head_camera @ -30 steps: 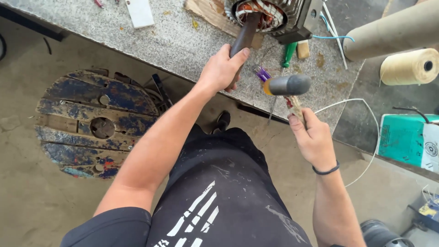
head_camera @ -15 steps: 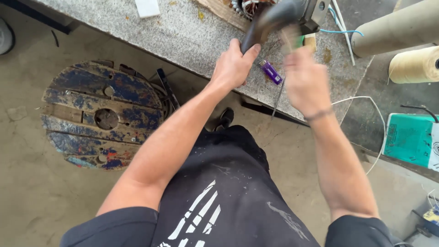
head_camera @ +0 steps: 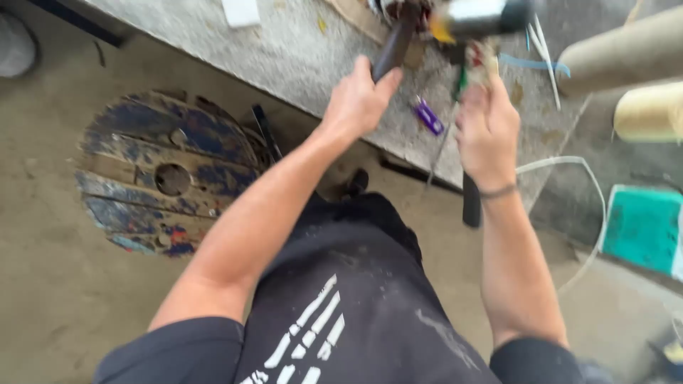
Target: Shaping and compacting copper windings inside an electric motor stator using a hammer and a drift tool.
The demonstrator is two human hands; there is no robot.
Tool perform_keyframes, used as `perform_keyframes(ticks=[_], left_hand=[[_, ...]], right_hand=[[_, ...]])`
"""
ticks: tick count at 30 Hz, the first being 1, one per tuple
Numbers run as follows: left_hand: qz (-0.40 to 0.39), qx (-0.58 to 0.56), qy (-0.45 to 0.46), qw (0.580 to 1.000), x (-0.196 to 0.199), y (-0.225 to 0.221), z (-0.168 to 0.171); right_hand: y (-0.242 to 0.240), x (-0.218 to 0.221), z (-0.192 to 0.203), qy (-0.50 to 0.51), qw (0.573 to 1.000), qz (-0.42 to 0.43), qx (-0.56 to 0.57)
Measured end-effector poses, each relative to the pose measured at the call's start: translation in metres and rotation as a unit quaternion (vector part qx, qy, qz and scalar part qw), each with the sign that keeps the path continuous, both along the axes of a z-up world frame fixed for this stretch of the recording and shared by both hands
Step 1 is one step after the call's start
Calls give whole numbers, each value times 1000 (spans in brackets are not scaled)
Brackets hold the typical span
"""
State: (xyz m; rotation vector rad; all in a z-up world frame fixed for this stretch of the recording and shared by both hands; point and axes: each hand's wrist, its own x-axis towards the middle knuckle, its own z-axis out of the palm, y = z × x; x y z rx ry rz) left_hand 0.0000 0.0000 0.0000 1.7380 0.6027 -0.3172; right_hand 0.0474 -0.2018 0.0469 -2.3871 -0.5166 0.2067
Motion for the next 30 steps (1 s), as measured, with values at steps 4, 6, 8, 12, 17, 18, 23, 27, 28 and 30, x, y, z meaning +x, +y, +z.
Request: perform_keyframes(ticks=[4,6,8,12,17,18,23,27,28,30], left_hand=[[-27,33,7,999,1,14,13],[-31,46,11,998,3,16,19],[-25,47,24,998,4,16,21],[-28,50,30,998,3,15,21],[-42,78,27,996,6,19,15],[-41,78,25,996,5,18,0],[-58,69,-1,996,13,43,17],[-75,98,-9,992,6,36,-4],[-83,92,-2,992,2,36,-3],[-89,101,-10,991,12,53,14]], right_hand=[[0,-7,8,172,971,-51,159],[-8,-2,0,174,973,-34,147],[-18,4,-14,125,989,11,82],[-10,-5,37,75,980,-23,183],[19,11,-28,-107,993,18,-40],[17,7,-23,-109,993,19,-40],[21,3,7,58,959,-33,275],[28,7,-21,-90,995,8,36],[33,4,-24,-30,999,22,-23],[46,11,-19,16,997,36,-67]])
